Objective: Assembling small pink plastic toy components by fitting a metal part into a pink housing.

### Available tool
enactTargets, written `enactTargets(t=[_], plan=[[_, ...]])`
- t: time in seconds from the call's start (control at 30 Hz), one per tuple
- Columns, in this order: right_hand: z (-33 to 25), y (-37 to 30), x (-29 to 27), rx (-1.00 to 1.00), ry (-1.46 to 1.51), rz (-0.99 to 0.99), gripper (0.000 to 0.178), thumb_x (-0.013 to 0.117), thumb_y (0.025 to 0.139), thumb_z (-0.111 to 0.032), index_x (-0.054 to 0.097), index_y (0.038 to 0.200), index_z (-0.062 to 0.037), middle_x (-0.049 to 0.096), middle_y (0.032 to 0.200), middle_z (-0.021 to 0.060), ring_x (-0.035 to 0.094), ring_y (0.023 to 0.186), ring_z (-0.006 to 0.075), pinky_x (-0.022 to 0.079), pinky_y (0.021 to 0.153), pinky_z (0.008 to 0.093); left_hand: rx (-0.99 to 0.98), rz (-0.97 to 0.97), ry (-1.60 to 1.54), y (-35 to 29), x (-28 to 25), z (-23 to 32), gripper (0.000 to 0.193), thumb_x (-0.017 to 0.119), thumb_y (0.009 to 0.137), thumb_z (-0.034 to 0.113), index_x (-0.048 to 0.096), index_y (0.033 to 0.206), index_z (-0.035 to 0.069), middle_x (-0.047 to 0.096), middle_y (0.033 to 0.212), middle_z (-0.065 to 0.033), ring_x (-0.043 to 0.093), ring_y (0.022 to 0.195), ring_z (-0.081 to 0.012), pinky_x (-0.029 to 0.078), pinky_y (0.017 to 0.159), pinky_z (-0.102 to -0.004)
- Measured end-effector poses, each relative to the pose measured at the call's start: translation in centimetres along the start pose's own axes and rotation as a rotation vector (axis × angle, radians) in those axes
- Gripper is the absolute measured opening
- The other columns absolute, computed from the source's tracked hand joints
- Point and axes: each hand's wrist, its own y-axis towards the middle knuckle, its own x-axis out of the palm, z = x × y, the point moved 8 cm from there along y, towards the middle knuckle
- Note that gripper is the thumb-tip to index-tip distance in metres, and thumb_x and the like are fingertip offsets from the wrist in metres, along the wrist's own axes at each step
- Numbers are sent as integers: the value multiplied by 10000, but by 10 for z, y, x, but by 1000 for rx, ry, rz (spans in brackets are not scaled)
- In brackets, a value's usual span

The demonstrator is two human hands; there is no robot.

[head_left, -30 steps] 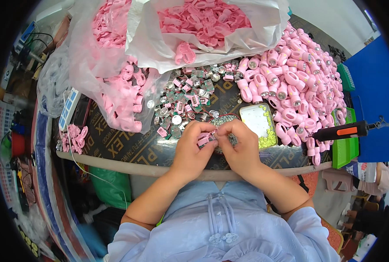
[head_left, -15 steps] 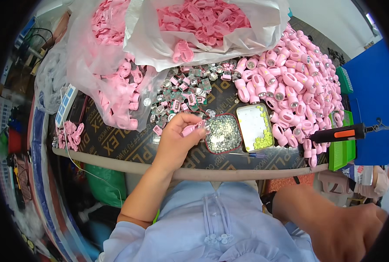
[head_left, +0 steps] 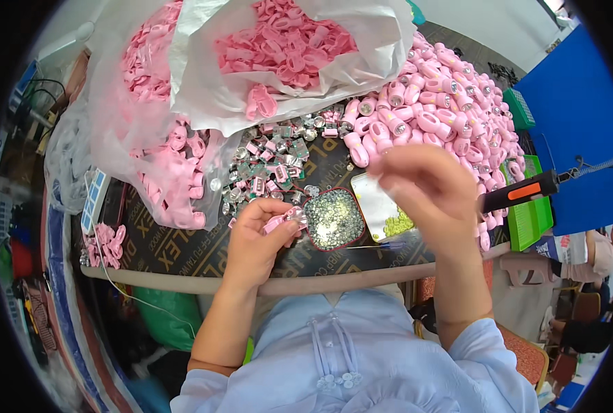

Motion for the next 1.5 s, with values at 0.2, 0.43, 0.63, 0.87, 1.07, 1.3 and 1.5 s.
enactTargets(t=[0.2, 0.43, 0.63, 0.87, 1.07, 1.3, 1.5], plan=[[103, 27, 32, -202, -747, -172, 201, 764, 767, -28, 706, 958, -10, 695, 1021, 104, 631, 947, 288, 515, 844, 380, -13, -87, 143, 9, 14, -12, 246, 740, 874, 10, 624, 1091, 24, 662, 987, -19, 611, 860, -59, 505, 744, -219], [119, 40, 34, -287, -1054, -187, 138, 739, 694, -33, 722, 828, -59, 624, 887, 76, 554, 890, 288, 479, 804, 395, 7, -123, 124, 9, 6, -18, 262, 722, 884, -3, 614, 1122, 19, 661, 1011, -25, 620, 876, -79, 513, 768, -230], [120, 36, 45, -392, -980, -210, 153, 736, 663, -44, 739, 812, -81, 610, 956, 43, 551, 1009, 266, 425, 887, 417, -16, -123, -133, 14, 5, -20, 416, 639, 940, 23, 513, 1337, 24, 621, 1155, -48, 577, 942, -92, 480, 807, -240], [122, 36, 57, -378, -1038, -323, 111, 700, 680, -78, 743, 778, -103, 623, 1005, 23, 541, 1053, 241, 377, 936, 434, 14, -318, -333, 13, 16, -14, 689, 590, 923, 9, 281, 1537, -26, 407, 1536, -179, 413, 1418, -249, 312, 1176, -387], [117, 34, 57, -378, -1089, -347, 79, 673, 703, -71, 730, 753, -95, 640, 827, -6, 558, 998, 210, 363, 985, 485, 30, -289, -291, 12, 13, -13, 687, 592, 918, -14, 290, 1535, -21, 389, 1554, -186, 442, 1396, -246, 351, 1151, -377], [124, 37, 64, -424, -1174, -493, 77, 664, 690, -90, 730, 723, -112, 640, 746, -28, 558, 928, 184, 370, 959, 483, 28, -231, -223, 13, 10, -15, 601, 612, 951, 24, 361, 1496, 1, 478, 1479, -173, 546, 1295, -252, 475, 1052, -346], [130, 33, 72, -398, -997, -523, 119, 731, 659, -95, 758, 768, -135, 667, 774, -8, 572, 903, 189, 380, 918, 446, -36, -213, -300, 14, 7, -14, 554, 584, 957, -7, 390, 1475, 9, 520, 1410, -136, 590, 1231, -242, 503, 995, -348]])
